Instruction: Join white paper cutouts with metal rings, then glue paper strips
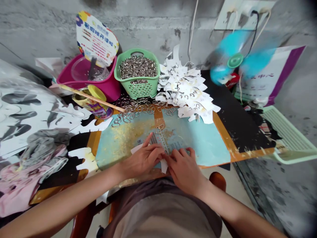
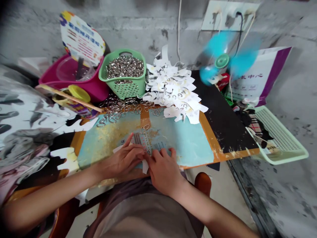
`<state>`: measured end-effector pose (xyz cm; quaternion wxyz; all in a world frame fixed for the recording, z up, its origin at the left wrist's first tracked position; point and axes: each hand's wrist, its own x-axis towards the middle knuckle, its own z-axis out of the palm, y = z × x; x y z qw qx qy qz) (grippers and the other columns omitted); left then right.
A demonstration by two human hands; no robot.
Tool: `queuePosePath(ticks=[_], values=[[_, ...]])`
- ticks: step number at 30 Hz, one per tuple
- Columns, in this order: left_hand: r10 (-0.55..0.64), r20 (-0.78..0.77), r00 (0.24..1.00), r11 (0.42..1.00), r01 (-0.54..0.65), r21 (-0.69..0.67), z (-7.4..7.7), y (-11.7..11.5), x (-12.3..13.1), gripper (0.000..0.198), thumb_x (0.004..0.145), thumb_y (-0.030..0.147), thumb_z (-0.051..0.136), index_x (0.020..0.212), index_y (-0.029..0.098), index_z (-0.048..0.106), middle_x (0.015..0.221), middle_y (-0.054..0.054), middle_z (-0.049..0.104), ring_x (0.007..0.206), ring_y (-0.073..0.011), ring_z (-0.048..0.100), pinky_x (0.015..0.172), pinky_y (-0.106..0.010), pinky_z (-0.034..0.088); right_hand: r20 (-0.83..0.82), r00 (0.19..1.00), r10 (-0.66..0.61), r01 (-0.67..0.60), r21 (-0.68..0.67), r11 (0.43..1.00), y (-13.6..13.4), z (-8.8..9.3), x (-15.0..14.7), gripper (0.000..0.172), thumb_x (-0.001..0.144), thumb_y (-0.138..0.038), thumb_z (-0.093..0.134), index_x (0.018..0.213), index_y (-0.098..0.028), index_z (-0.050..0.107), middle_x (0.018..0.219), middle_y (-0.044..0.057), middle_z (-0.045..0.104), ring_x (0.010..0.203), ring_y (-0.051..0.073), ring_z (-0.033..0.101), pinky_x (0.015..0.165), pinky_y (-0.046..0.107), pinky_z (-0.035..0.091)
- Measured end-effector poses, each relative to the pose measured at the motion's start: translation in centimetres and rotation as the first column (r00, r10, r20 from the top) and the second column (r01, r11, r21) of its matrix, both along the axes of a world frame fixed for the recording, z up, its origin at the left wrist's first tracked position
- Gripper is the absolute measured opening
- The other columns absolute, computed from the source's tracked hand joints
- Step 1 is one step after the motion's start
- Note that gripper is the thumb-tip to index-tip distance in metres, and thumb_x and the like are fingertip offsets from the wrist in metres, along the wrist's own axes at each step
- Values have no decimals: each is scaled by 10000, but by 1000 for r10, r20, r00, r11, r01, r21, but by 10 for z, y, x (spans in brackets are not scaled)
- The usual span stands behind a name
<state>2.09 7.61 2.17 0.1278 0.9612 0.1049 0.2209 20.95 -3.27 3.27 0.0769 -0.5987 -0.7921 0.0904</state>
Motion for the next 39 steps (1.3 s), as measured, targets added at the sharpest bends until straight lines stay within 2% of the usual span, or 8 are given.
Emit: queuePosePath(ticks=[8,13,20,26,29,32,35,39], values=[[32,-74,997,999,-31,5,-2,-2,-1,136,947,81,466,1051,166,486,959,-59,714,1051,-193,677,1201,-626,133,-13,1000,-20,21,48,999,-3,-16,0,520,916,-173,525,1432,-155,466,996,122,648,950,301,513,903,546,277],[-25,-115,993,999,27,21,2,-2,-5,301,859,61,472,1145,153,496,1019,-86,711,1202,-244,612,1209,-627,93,-134,991,10,-3,50,999,-10,-17,9,472,966,-180,454,1438,-177,443,999,97,662,961,270,510,898,498,279],[-108,-121,987,994,106,-27,3,0,-12,336,832,158,532,1165,183,573,992,-59,737,1239,-245,576,1218,-587,-54,-201,978,55,-41,75,996,-21,-13,16,263,1001,-260,463,1227,-212,589,1253,72,660,1044,262,489,961,517,244],[-76,-100,992,995,82,54,-7,-7,-15,260,888,210,551,1133,165,624,1078,-74,732,1306,-251,531,1230,-555,-51,-203,978,45,-35,51,998,-11,-13,12,170,994,-269,478,1015,-212,637,1042,62,707,956,257,538,952,538,272],[-40,-103,994,998,46,51,-9,-11,-16,251,896,225,546,1120,166,642,1088,-79,726,1319,-250,518,1225,-562,-64,-460,888,-5,22,32,999,-3,-11,23,165,999,-227,456,1024,-228,619,936,35,691,890,213,573,878,420,392],[5,-76,997,997,2,80,-9,-14,-16,237,896,249,548,1093,186,664,1158,-106,699,1314,-264,513,1212,-594,-66,-656,733,-178,266,36,963,6,-9,31,217,975,-236,499,1181,-217,563,1054,68,633,852,186,587,784,333,466],[92,-100,991,988,-78,135,-9,-20,-17,274,857,277,599,1110,210,679,1219,-125,654,1315,-297,490,1207,-606,-52,-566,808,-164,240,62,969,16,-9,27,301,856,-254,671,1141,-188,599,1157,121,559,1010,255,550,881,377,464],[127,-112,986,986,-114,118,-5,-25,-21,347,828,268,625,1169,226,669,1210,-120,627,1305,-307,473,1200,-616,-56,-472,876,-95,75,-60,995,24,-10,16,113,809,-122,653,880,-193,602,958,70,616,962,251,537,840,358,439]])
